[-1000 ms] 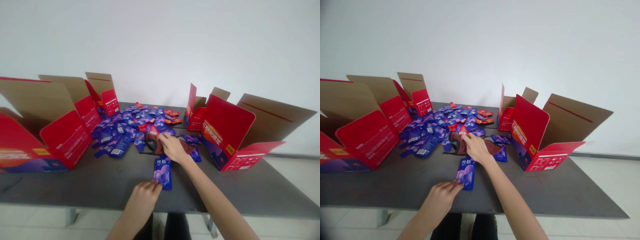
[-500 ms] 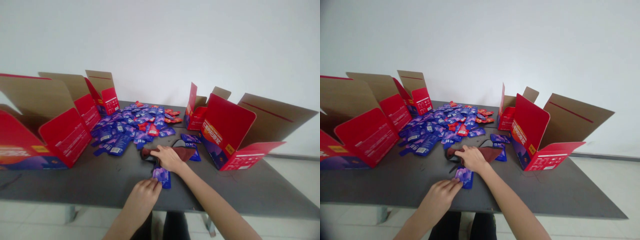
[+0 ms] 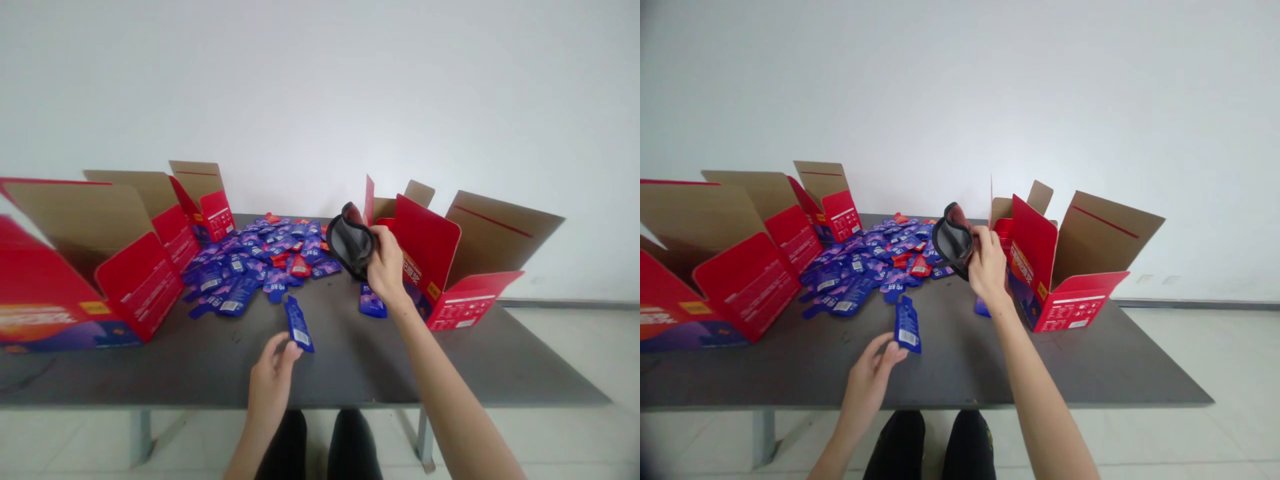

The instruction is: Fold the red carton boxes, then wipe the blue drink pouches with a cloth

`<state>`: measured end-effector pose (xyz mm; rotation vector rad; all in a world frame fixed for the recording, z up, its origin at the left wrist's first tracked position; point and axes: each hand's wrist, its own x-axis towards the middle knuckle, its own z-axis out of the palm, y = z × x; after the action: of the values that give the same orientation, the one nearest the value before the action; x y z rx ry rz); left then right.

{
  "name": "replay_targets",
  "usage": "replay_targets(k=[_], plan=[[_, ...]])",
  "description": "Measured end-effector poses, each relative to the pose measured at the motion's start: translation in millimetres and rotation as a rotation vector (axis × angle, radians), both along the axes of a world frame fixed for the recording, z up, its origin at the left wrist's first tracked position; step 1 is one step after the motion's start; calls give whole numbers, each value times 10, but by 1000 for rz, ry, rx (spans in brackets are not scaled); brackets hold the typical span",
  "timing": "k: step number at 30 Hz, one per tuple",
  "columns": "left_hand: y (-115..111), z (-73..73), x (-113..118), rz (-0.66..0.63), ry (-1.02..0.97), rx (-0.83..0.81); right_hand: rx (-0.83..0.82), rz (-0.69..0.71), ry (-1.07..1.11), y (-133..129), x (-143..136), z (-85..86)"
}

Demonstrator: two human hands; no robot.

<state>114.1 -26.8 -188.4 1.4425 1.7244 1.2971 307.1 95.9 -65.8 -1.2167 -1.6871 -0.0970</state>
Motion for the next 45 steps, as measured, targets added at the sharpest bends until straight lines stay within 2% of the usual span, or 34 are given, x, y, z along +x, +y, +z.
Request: replay_targets(k=[2,4,6,9,13,16,21,23,25,28,30,33,37,42,45], plan=[[-140,-6,-22,126,230,48,27,-2,16,-102,65,94],[-265,23,-88,200,491,142,9,-13,-6,-184,70,107],[-318,88,-148,147,672,236,-14,-8,-42,-247,36,70],[-227,233,-82,-20,923,263,-18,40,-97,-322,-39,-3],[50,364,274,-138,1169,33,-28,32,-144,-392,-106,-29],[193,376,442,-187,1211,-64,-10,-9,-139,-417,-106,-16],[199,304,373,-326,1200,13,-28,40,-211,-477,-89,-45],[143,180,311,-387,1195,55,-80,90,-294,-524,-110,-106],[63,-7,238,-409,1202,141,-133,186,-414,-575,-154,-215],[-70,-277,109,-410,1171,321,-202,366,-662,-639,-256,-460],[-126,-357,49,-455,1155,363,-222,479,-821,-661,-331,-640],[-130,-317,50,-480,1247,329,-236,580,-924,-635,-420,-846],[-81,-178,101,-474,1385,340,-288,533,-939,-402,-496,-945],[-64,-30,49,-574,1373,277,-382,325,-887,70,-603,-847],[-77,22,21,-597,1325,178,-358,284,-843,67,-600,-679]])
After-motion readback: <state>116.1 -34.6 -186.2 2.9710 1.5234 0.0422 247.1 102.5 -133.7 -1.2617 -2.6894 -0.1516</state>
